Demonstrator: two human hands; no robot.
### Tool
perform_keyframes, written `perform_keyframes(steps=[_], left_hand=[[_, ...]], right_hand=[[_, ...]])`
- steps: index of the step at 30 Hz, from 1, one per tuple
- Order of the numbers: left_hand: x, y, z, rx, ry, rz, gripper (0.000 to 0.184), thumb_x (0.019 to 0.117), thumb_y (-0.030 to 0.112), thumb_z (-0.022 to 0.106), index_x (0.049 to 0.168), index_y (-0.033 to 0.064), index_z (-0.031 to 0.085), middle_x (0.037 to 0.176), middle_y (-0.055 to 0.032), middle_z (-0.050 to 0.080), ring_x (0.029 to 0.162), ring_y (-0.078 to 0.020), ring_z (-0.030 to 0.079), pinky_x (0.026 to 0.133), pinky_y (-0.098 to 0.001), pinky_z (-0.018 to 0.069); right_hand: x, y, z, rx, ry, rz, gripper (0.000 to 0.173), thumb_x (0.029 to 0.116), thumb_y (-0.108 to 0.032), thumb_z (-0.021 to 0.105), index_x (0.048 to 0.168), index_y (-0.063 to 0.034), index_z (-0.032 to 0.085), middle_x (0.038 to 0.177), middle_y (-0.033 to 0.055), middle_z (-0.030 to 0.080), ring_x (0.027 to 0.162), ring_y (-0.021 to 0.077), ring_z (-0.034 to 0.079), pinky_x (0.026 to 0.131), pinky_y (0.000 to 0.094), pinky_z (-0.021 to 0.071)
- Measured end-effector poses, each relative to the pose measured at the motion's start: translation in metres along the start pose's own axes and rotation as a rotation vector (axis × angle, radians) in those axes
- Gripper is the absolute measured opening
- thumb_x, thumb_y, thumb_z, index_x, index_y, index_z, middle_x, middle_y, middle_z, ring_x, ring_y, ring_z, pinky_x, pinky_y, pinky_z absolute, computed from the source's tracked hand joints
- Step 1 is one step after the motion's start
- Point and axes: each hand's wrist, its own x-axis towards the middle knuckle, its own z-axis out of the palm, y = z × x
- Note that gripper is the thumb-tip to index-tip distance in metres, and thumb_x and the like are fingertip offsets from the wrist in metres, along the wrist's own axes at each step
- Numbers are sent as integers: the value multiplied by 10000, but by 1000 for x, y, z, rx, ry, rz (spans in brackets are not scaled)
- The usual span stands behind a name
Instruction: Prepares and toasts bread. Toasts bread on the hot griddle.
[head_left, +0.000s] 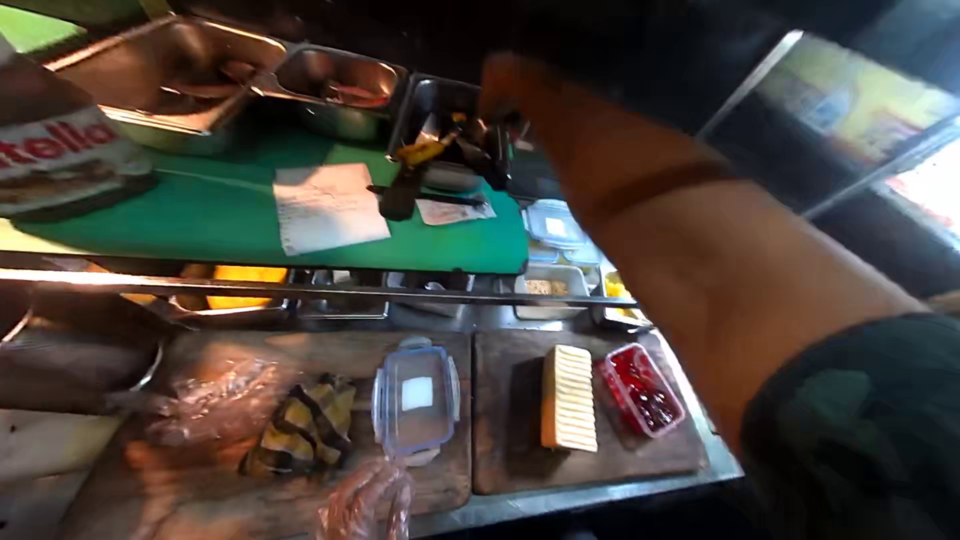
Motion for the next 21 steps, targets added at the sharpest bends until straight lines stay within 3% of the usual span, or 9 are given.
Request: perform_keyframes(steps=[4,5,6,8,10,12,14,17,21], left_hand=[[21,66,55,-248,-9,27,226,978,249,641,1109,88,732,1128,-89,727,1137,-179,660,1031,-383,525],[26,85,77,-301,-6,49,208,967,234,650,1096,102,747,1123,-62,743,1105,-160,684,998,-371,559],[31,108,98,-355,-18,49,205,966,227,657,1094,106,759,1125,-47,749,1091,-154,694,984,-366,570],[33,155,137,-526,-47,-45,205,966,182,664,1109,62,750,1134,-53,749,1075,-149,707,971,-335,591],[23,204,171,-814,-102,-307,243,977,98,625,1155,-43,712,1129,-122,744,1018,-196,730,918,-350,617],[10,247,204,-1017,-186,-677,294,1045,88,505,1243,-76,644,1162,-192,726,1006,-299,737,874,-437,630],[-11,266,240,-1053,-290,-871,399,1084,151,414,1409,-34,552,1353,-190,648,1193,-306,670,982,-461,571],[-22,279,290,-967,-428,-968,493,1108,266,374,1559,67,396,1551,-140,486,1388,-269,519,1082,-459,491],[-9,309,321,-899,-342,-1155,542,1096,490,382,1461,121,536,1461,-106,579,1321,-257,570,1044,-513,502]], right_hand=[[-104,51,-25,214,169,-93,319,1004,-123,557,1304,-26,600,1086,156,665,829,224,681,723,410,581],[-141,72,-18,292,217,-164,315,1024,-108,527,1324,-37,589,1091,155,676,845,225,692,747,422,589],[-183,99,3,373,298,-254,281,1051,-127,503,1311,-68,593,1033,110,689,812,187,697,724,394,608],[-279,169,80,474,469,-399,335,1063,-152,457,1352,-107,620,1045,65,712,897,178,696,792,425,601],[-373,246,188,480,504,-344,356,1045,-186,465,1337,-161,667,1013,37,712,848,181,695,706,428,604],[-436,310,281,474,311,-109,352,1052,-225,468,1330,-228,684,1022,33,745,814,196,725,681,456,612],[-461,348,333,403,64,47,402,1035,-212,444,1375,-247,654,992,88,749,764,294,729,631,536,583],[-448,374,342,303,-381,100,515,1045,-180,392,1530,-329,478,1141,162,718,937,397,711,769,610,549],[-427,364,334,264,-554,10,408,997,-132,468,1391,-154,570,1106,211,701,1005,430,689,806,626,536]])
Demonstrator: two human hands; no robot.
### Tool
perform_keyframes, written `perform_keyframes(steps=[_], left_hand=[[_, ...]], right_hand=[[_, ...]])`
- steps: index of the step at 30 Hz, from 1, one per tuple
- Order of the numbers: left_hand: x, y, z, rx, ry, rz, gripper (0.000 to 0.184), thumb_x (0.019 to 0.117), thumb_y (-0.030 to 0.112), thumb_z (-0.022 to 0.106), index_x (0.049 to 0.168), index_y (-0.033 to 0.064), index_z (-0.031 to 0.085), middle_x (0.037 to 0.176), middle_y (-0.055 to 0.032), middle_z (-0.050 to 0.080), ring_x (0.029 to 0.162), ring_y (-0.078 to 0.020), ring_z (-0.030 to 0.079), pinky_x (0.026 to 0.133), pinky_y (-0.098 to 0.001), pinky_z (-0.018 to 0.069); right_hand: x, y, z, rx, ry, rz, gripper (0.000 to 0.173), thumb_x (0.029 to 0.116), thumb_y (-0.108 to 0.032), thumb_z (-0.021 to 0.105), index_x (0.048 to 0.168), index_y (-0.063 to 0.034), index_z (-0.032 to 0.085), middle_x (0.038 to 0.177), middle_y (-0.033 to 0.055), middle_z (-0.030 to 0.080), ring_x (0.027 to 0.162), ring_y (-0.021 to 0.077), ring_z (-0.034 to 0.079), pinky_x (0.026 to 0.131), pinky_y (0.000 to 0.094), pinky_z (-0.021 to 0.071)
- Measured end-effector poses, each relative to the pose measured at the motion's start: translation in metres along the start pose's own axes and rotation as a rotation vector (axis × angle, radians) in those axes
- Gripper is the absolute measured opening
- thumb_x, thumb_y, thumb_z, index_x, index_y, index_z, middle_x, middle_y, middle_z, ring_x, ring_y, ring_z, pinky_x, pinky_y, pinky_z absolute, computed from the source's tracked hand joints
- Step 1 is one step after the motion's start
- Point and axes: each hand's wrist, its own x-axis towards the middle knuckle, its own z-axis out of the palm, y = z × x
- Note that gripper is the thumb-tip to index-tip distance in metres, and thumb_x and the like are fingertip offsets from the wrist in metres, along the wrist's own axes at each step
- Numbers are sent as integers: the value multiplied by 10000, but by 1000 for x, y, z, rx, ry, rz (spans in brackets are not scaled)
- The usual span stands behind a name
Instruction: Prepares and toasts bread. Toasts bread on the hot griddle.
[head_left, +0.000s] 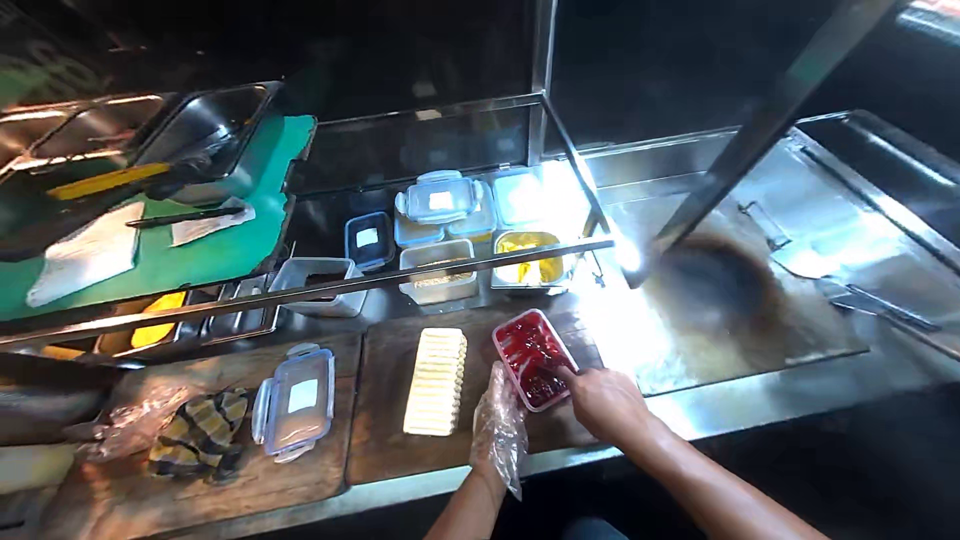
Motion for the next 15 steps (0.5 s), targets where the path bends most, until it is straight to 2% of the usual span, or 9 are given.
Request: perform_keyframes(steps=[2,6,9,10,11,12,13,14,15], left_hand=[[-1,2,7,9,35,-5,574,1086,530,371,1454,127,550,1454,-110,584,1315,-265,568,1046,-532,487],[-1,0,9,-11,68,-18,572,1091,529,350,1449,133,559,1456,-109,579,1308,-267,563,1027,-527,481],[1,-3,10,-7,61,-16,592,1090,547,333,1457,138,552,1424,-107,608,1286,-258,590,1022,-517,507],[1,-3,8,-8,33,-24,601,1090,551,323,1478,142,529,1439,-105,597,1304,-257,580,1038,-518,503],[0,-2,4,7,-8,-27,603,1093,546,316,1498,140,503,1460,-105,581,1325,-258,568,1060,-519,497],[-1,2,-4,72,-60,-6,587,1106,510,307,1521,127,468,1489,-112,555,1346,-263,555,1076,-516,495],[-5,9,-14,213,-68,94,517,1124,404,341,1502,82,483,1467,-134,570,1309,-265,590,1039,-483,534],[-10,20,-26,447,-39,289,439,1110,277,416,1463,41,526,1422,-134,606,1259,-221,629,1011,-398,566],[-10,31,-37,709,64,545,398,1065,254,523,1376,22,614,1343,-122,663,1212,-173,654,1016,-326,555]], right_hand=[[4,-4,0,11,-48,-8,366,980,-154,497,1331,-109,593,1102,221,697,1032,430,683,825,628,532],[4,-11,12,146,-96,35,333,985,-210,494,1272,-155,652,1160,219,696,1097,438,670,865,661,523],[8,-11,34,492,-69,98,353,988,-203,498,1289,-185,680,1127,131,729,1049,313,703,892,573,555],[10,-9,48,702,-28,131,368,999,-185,488,1306,-174,691,1029,78,753,893,225,720,809,473,583],[10,-8,64,975,19,160,373,1017,-150,476,1330,-126,678,925,57,742,709,164,676,653,375,563],[9,-9,78,1283,55,182,367,1041,-121,474,1368,-75,635,846,62,715,561,127,584,498,301,478],[8,-10,90,1544,73,201,371,1053,-120,481,1399,-67,604,809,80,707,484,104,506,422,264,395],[6,-10,100,1709,84,194,377,1063,-134,484,1420,-79,591,813,97,712,464,93,475,402,246,358],[5,-11,108,1786,101,166,389,1070,-147,481,1442,-88,578,839,109,724,466,89,474,401,238,352]])
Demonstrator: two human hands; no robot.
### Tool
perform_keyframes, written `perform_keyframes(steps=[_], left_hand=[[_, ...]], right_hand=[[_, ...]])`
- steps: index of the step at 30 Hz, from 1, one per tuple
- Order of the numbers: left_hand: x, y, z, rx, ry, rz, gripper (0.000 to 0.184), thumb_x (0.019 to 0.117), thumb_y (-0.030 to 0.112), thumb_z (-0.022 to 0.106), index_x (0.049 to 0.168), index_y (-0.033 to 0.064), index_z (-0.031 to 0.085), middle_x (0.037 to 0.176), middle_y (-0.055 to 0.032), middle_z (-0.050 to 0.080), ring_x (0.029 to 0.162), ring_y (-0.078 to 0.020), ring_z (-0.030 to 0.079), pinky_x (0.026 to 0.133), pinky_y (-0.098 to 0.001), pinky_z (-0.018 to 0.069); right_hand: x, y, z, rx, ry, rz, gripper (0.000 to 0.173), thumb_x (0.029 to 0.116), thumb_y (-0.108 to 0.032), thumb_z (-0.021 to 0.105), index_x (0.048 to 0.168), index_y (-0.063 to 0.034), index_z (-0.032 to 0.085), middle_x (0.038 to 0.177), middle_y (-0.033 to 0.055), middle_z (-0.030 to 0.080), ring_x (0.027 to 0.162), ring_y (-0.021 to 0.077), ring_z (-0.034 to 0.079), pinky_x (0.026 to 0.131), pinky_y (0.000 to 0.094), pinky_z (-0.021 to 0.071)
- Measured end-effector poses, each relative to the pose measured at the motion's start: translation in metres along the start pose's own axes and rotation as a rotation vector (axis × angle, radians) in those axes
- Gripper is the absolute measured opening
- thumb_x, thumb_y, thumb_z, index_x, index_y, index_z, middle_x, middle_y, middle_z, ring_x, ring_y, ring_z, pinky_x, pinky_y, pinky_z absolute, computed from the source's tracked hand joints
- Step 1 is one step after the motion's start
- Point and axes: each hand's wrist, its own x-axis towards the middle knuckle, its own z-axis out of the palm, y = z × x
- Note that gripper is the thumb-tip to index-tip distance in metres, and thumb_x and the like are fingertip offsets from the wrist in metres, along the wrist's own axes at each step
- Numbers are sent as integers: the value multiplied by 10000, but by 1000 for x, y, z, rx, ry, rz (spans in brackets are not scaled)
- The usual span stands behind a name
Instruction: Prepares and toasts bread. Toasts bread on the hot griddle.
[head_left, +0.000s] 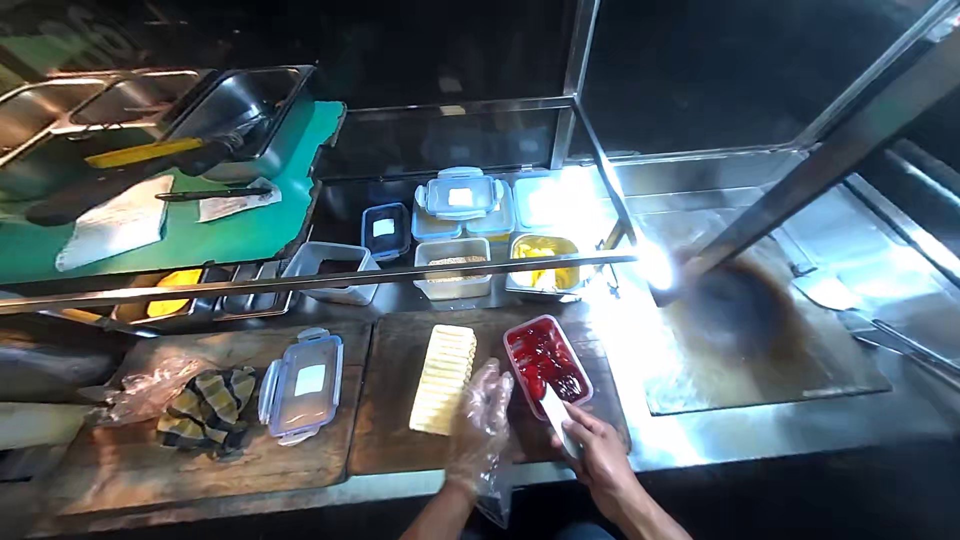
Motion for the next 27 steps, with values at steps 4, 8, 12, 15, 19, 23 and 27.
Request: perform_keyframes(steps=[4,8,12,15,19,23,27], left_hand=[[39,-2,-55,949,14,144,748,912,625,566,1556,259,465,1649,-181,324,1510,-401,317,1192,-612,295],[67,-13,-80,637,-218,-147,1090,805,375,799,1662,298,131,1728,-79,97,1471,-301,410,1100,-508,477],[62,-37,-125,-573,-24,-333,381,979,86,532,1359,75,562,1135,-128,696,943,-209,702,789,-399,604],[61,-53,-139,-999,-2,-523,327,1065,259,422,1203,21,598,991,-186,713,858,-285,725,723,-487,619],[54,-62,-136,-1205,34,-539,310,1048,254,417,1179,33,591,1012,-188,709,885,-300,725,746,-507,619],[35,-67,-135,-1262,66,-513,298,1033,232,393,1155,40,585,978,-180,716,854,-294,733,708,-495,626],[29,-70,-130,-1270,113,-469,306,1026,208,405,1208,35,580,1020,-185,714,887,-295,732,743,-497,624]], right_hand=[[-3,5,-1,61,-19,-114,417,1070,-160,494,1473,-71,551,908,138,738,494,94,510,418,235,392],[-12,-21,16,14,-111,-182,426,1066,-165,485,1474,-61,548,975,158,739,548,124,566,457,254,443],[8,-46,61,-270,-204,-318,411,1071,-161,460,1457,-83,575,997,86,754,598,109,604,521,268,503],[52,-47,98,-882,-114,-540,397,1072,-244,453,1428,-262,628,1143,-4,745,963,123,703,880,374,585],[67,2,123,-1316,132,-950,418,1001,-163,534,1349,-345,680,1185,126,709,1079,339,687,828,517,599],[15,37,118,-1225,115,-1020,435,928,-85,627,1299,-293,720,1103,149,710,962,340,699,729,498,604],[68,-4,125,-1248,64,-952,396,1014,-186,530,1351,-322,687,1202,152,694,1113,339,669,891,504,582]])
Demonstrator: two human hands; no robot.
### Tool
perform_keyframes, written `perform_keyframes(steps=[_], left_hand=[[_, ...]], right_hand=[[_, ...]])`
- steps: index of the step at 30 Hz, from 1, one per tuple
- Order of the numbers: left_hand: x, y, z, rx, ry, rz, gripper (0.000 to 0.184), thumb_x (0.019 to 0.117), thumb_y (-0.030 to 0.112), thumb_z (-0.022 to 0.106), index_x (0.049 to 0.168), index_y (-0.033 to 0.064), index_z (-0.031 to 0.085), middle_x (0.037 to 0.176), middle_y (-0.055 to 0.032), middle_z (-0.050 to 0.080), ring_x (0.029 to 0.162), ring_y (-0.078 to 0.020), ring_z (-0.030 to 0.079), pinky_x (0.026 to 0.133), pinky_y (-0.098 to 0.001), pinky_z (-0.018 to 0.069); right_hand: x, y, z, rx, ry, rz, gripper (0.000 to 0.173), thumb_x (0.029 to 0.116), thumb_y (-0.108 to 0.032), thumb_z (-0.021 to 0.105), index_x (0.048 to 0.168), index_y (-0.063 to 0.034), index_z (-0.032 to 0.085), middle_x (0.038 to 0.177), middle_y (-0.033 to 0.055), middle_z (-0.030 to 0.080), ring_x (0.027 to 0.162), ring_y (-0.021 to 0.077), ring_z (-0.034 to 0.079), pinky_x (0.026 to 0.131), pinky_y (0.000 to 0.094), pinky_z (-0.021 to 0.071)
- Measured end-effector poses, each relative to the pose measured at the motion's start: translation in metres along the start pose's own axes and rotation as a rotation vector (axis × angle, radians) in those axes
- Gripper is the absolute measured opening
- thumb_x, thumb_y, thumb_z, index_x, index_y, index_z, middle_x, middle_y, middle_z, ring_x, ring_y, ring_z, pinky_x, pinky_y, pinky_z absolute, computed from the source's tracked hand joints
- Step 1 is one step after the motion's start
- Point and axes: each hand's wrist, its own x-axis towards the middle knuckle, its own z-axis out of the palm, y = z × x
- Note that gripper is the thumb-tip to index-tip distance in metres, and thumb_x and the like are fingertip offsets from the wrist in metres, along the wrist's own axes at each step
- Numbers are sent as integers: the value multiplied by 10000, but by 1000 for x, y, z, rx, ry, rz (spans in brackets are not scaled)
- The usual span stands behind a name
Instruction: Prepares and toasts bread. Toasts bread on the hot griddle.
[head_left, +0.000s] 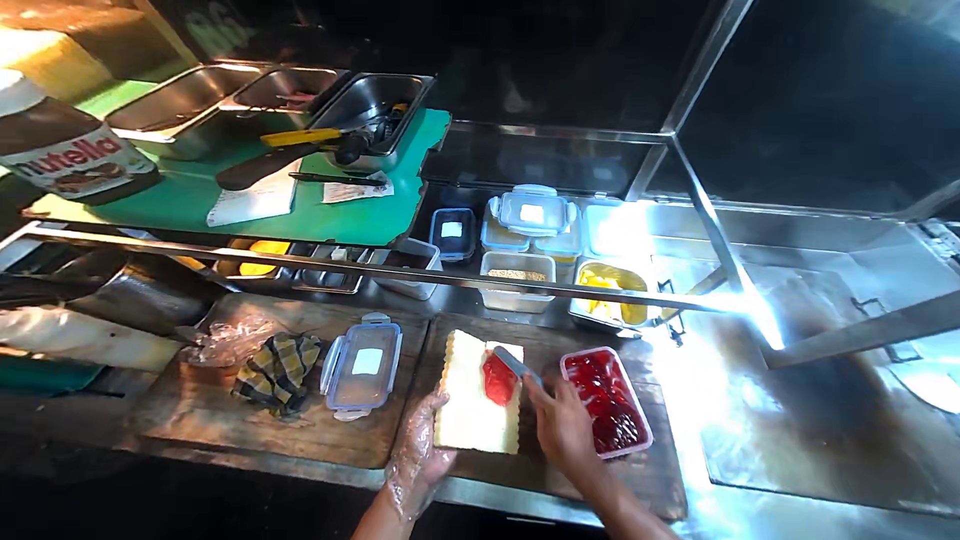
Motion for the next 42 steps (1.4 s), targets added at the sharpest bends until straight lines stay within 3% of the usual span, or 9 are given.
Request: perform_keyframes(steps=[5,9,12,15,21,30,34,38,42], left_hand=[[6,8,9,192,-10,54,389,1059,206,396,1385,62,551,1104,-177,716,939,-280,729,781,-484,621],[2,2,16,244,-3,104,423,1066,187,397,1459,81,510,1172,-170,706,990,-276,722,818,-485,617],[-2,-4,22,246,45,139,405,1056,167,416,1432,66,530,1153,-168,708,980,-267,720,815,-477,614],[-3,-9,26,221,16,174,436,1051,153,398,1471,77,493,1205,-162,697,1020,-256,714,840,-462,615],[1,-13,22,250,-16,203,478,1050,159,400,1521,98,448,1303,-157,663,1102,-261,693,888,-469,603],[0,-18,23,244,66,203,423,1044,186,429,1443,73,514,1195,-167,695,1016,-266,712,830,-474,611],[-1,-15,23,310,74,226,470,1037,183,435,1495,90,484,1271,-160,675,1087,-264,695,882,-478,600],[-1,-17,29,308,85,227,437,1050,189,417,1467,88,500,1233,-156,688,1047,-261,707,852,-481,609],[2,-16,24,300,92,203,432,1050,201,425,1459,91,507,1228,-166,685,1048,-275,704,844,-498,604]], right_hand=[[-28,11,-15,-7,-48,-288,418,946,-136,612,1289,-351,717,1106,109,713,985,315,692,769,497,600],[67,55,-44,-145,-264,-492,545,923,-54,594,1367,-365,653,1306,119,668,1195,365,619,936,599,508],[118,93,-46,-135,-244,-558,511,899,-19,648,1294,-335,717,1268,100,673,1208,328,608,985,555,521],[122,81,-41,-58,-295,-649,541,916,1,597,1324,-340,696,1301,81,664,1215,296,607,1011,502,522],[129,88,-31,-13,-304,-584,476,947,-27,567,1307,-302,715,1273,98,666,1212,290,602,1032,469,518],[113,101,-38,-10,-285,-447,484,953,-28,534,1322,-289,708,1278,112,674,1219,303,606,1025,480,515],[111,89,-36,23,-332,-450,495,958,-32,518,1343,-290,692,1299,122,665,1234,316,600,1030,495,510],[106,75,-46,35,-387,-240,442,996,-91,518,1355,-287,687,1335,128,645,1289,316,561,1069,476,489],[31,27,-69,113,-651,8,400,1000,-138,521,1369,-178,669,1300,227,644,1284,384,569,1109,524,443]])
